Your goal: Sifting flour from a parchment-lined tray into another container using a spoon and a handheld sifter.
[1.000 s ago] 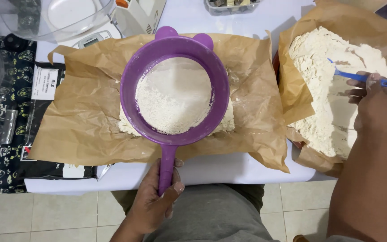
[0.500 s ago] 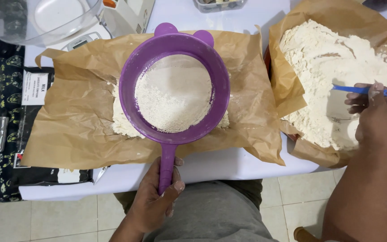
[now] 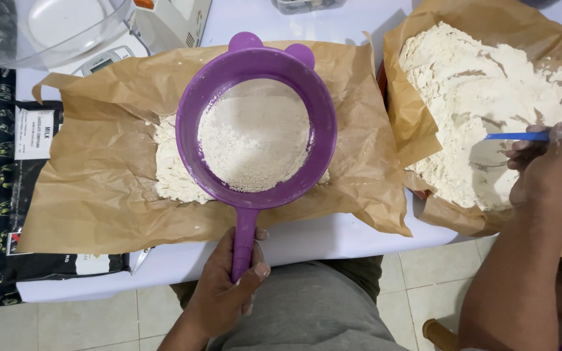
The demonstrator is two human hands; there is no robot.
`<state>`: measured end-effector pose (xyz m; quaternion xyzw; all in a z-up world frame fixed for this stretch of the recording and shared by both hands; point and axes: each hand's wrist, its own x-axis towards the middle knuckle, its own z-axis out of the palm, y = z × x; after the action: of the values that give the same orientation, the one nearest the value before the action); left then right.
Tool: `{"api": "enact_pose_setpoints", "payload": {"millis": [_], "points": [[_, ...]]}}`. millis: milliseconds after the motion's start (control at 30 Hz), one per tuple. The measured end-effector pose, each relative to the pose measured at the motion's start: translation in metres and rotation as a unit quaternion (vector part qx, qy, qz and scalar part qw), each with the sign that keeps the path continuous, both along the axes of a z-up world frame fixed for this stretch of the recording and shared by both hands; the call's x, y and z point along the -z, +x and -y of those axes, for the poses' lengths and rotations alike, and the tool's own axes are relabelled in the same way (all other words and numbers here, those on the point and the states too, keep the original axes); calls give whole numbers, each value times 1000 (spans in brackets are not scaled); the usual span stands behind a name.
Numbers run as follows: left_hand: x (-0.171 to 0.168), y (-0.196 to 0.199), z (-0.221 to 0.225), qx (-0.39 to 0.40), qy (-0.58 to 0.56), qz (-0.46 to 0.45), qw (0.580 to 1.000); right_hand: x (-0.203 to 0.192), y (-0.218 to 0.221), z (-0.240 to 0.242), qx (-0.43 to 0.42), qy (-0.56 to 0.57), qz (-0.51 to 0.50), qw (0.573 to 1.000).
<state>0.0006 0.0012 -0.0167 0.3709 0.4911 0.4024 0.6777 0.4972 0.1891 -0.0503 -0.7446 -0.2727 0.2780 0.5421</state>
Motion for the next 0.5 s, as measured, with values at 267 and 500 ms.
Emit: {"api": "enact_pose_setpoints", "payload": {"millis": [267,500], "points": [[-2,-1,-1,12,18,9,1000,-26,-36,17,51,46,-48,996],[-7,-2,-2,18,6,2,1000,-30,-55,21,126,57,-76,987]]}}
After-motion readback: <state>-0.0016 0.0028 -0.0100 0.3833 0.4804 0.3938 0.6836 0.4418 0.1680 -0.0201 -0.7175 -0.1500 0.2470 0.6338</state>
